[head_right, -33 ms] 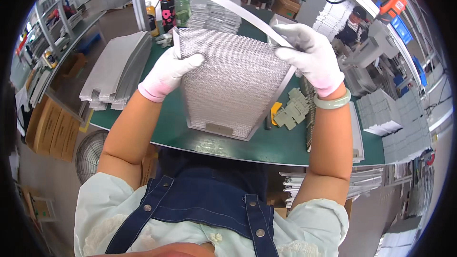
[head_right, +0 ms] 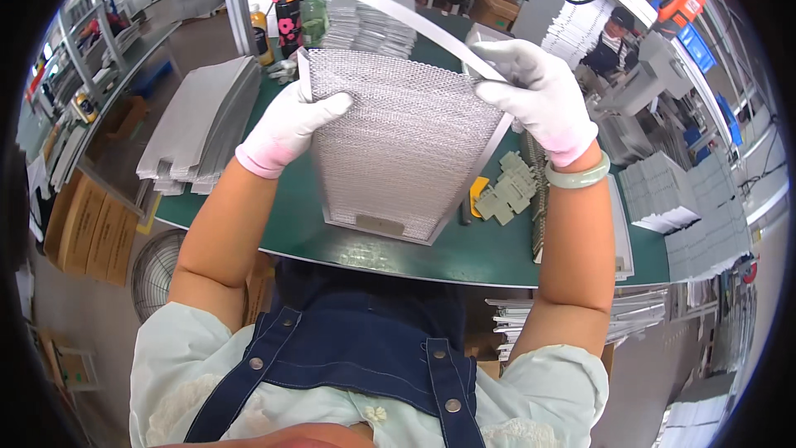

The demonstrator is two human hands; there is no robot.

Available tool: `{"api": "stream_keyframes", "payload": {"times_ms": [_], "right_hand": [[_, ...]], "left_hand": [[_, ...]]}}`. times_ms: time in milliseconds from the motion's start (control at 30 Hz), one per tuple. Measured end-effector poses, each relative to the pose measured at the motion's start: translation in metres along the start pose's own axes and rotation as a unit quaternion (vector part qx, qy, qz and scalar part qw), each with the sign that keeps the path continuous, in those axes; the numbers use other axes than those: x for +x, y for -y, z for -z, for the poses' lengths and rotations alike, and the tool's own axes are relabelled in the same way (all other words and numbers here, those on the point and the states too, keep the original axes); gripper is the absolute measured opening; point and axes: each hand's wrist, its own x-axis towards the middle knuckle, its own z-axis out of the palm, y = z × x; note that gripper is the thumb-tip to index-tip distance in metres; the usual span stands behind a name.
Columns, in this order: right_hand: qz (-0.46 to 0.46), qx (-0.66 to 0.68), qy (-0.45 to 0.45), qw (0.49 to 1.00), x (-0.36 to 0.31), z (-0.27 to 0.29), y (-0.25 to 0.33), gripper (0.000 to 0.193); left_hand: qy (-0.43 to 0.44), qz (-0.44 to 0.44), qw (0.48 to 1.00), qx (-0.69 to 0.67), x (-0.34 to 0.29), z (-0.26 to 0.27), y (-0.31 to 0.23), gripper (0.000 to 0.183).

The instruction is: The person assembles rectangular mesh filters by placing a mesh sheet on a workbench, inserting a plastic frame, and securing it with a handheld stapling tool. They repeat this process for multiple units, stacking the finished filters on the table.

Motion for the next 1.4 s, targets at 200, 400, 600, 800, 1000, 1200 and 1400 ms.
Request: {"api": "stream_keyframes", "payload": {"times_ms": [200,400,600,800,1000,1200,1400], "right_hand": [[-0.016,-0.023,0.019,0.999,-0.004,0.002,0.005,0.040],[0.005,0.012,-0.003,1.000,-0.004,-0.019,0.007,0.038],[-0.015,-0.068,-0.019,0.997,-0.004,-0.019,0.014,0.031],[-0.022,-0.013,-0.035,0.999,0.003,-0.021,0.001,0.024],[-0.027,0.008,-0.018,0.999,0.007,-0.022,0.005,0.023],[-0.039,-0.008,-0.035,0.999,0.010,-0.024,0.007,0.022],[-0.034,0.024,0.032,0.999,-0.021,-0.004,0.040,0.022]], "left_hand": [[-0.052,-0.096,0.994,-0.004,0.017,-0.010,-0.007,0.025],[-0.093,-0.087,0.981,0.147,0.023,0.004,0.000,0.023],[-0.042,-0.078,0.994,0.064,0.014,-0.013,-0.021,0.033],[-0.025,-0.050,0.992,0.112,0.020,-0.006,-0.018,0.039],[0.012,-0.008,0.980,0.199,0.025,0.001,-0.028,0.039],[0.010,-0.043,0.993,0.110,0.026,0.006,-0.017,0.041],[0.015,-0.013,0.997,-0.069,-0.009,-0.027,-0.029,0.032]]}}
